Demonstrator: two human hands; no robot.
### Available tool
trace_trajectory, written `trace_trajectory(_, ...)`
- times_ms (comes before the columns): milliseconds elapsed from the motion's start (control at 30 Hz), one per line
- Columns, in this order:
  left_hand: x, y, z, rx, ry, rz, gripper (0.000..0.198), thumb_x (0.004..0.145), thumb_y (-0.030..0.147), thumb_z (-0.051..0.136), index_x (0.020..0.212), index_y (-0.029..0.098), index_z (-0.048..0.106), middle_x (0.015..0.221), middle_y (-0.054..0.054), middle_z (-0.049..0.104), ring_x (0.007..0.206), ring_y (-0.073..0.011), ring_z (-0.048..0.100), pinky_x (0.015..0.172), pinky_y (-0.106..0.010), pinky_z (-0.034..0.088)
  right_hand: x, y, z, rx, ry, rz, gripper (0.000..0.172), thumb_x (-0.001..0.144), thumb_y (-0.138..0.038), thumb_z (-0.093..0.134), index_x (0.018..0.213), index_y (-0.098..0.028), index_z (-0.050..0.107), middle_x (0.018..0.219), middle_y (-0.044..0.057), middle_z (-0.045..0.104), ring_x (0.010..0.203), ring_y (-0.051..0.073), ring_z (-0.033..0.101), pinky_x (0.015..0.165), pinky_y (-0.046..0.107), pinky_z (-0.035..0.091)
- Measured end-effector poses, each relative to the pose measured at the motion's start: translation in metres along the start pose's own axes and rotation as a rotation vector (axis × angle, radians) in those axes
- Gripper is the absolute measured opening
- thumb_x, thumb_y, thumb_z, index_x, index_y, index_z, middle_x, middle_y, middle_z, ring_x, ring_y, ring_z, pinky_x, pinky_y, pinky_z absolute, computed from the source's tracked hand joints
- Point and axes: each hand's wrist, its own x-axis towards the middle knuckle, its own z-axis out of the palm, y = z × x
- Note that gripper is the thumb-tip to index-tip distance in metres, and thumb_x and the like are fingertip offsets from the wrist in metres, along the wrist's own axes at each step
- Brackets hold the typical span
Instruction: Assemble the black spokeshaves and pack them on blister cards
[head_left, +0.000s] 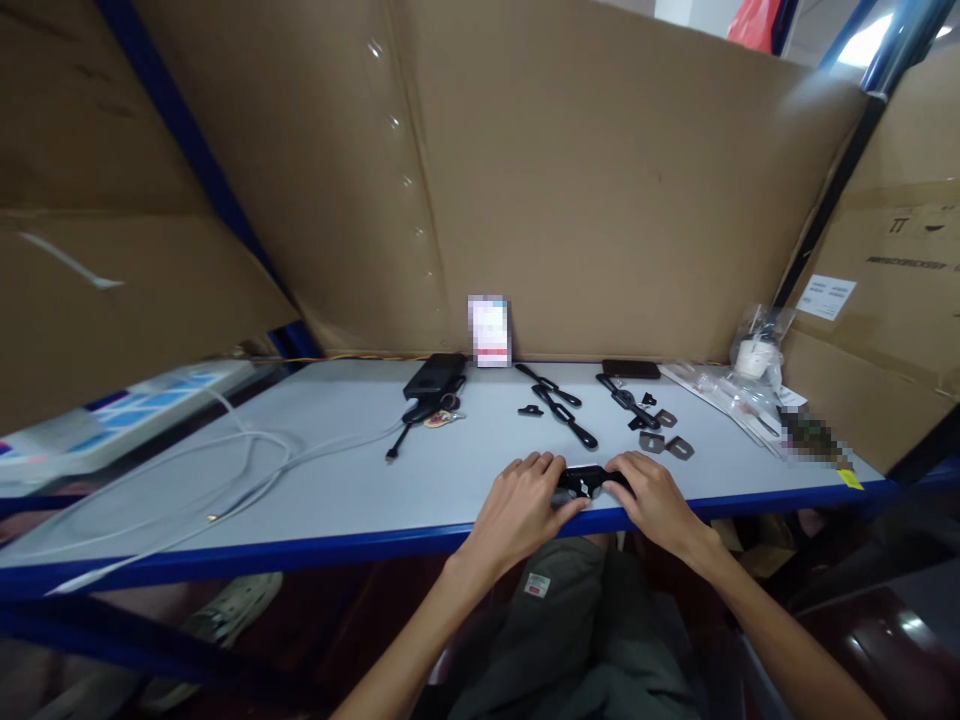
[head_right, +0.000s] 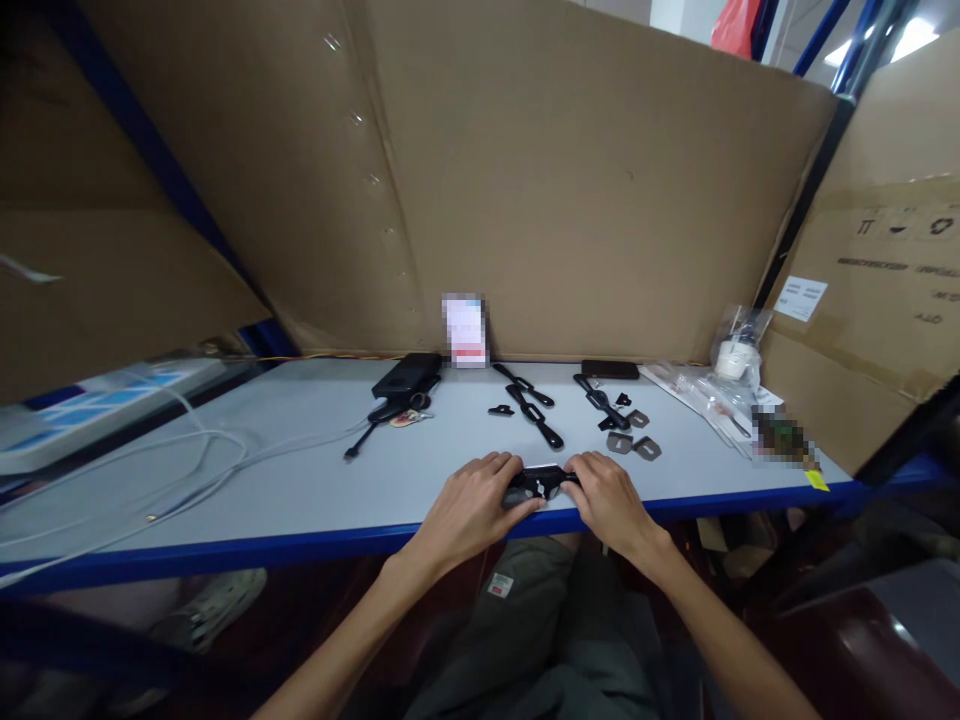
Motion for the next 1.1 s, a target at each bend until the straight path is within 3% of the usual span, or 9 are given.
trace_trajectory(167, 0.001, -0.002, 0.003, 0.030, 0.018, 0.004, 0.039, 0.092, 0.058, 0.057, 0.094, 0.019, 0.058, 0.093, -0.009, 0.066, 0.091, -0.0282, 0.062, 0.077, -0.038, 0.044, 0.001, 0.002, 0.003, 0.018, 0.027, -0.010, 0.010, 0.093, -0.016, 0.060, 0.101, -0.019, 0.066, 0.094, 0.008, 0.069, 0.091, 0.023, 0.066, 0.082, 0.036, 0.052)
trace_trajectory(333, 0.001, -0.006, 0.002, -0.005, -0.025, 0.065, 0.029, 0.094, 0.049, 0.060, 0.095, 0.021, 0.056, 0.093, -0.006, 0.066, 0.089, -0.0256, 0.063, 0.071, -0.034, 0.043, 0.000, 0.010, 0.001, 0.026, 0.020, -0.049, 0.010, 0.094, -0.019, 0.061, 0.101, -0.019, 0.069, 0.092, 0.006, 0.069, 0.087, 0.021, 0.067, 0.080, 0.033, 0.053)
trace_trajectory(733, 0.000, -0.004, 0.003, -0.003, 0.013, 0.056, 0.025, 0.093, 0.045, 0.062, 0.093, 0.021, 0.055, 0.090, -0.005, 0.066, 0.086, -0.0257, 0.064, 0.069, -0.033, 0.042, -0.004, 0.013, 0.003, -0.078, 0.037, -0.181, 0.008, 0.097, -0.021, 0.057, 0.099, -0.018, 0.064, 0.090, 0.007, 0.066, 0.086, 0.022, 0.064, 0.078, 0.035, 0.053)
trace_trajectory(1100, -0.001, -0.004, 0.005, 0.066, 0.031, 0.109, 0.024, 0.095, 0.043, 0.060, 0.095, 0.019, 0.055, 0.088, -0.005, 0.067, 0.082, -0.0262, 0.064, 0.070, -0.035, 0.041, -0.006, 0.016, 0.008, -0.240, 0.071, -0.318, 0.019, 0.102, -0.023, 0.046, 0.092, -0.016, 0.061, 0.083, 0.008, 0.062, 0.080, 0.024, 0.060, 0.071, 0.037, 0.052)
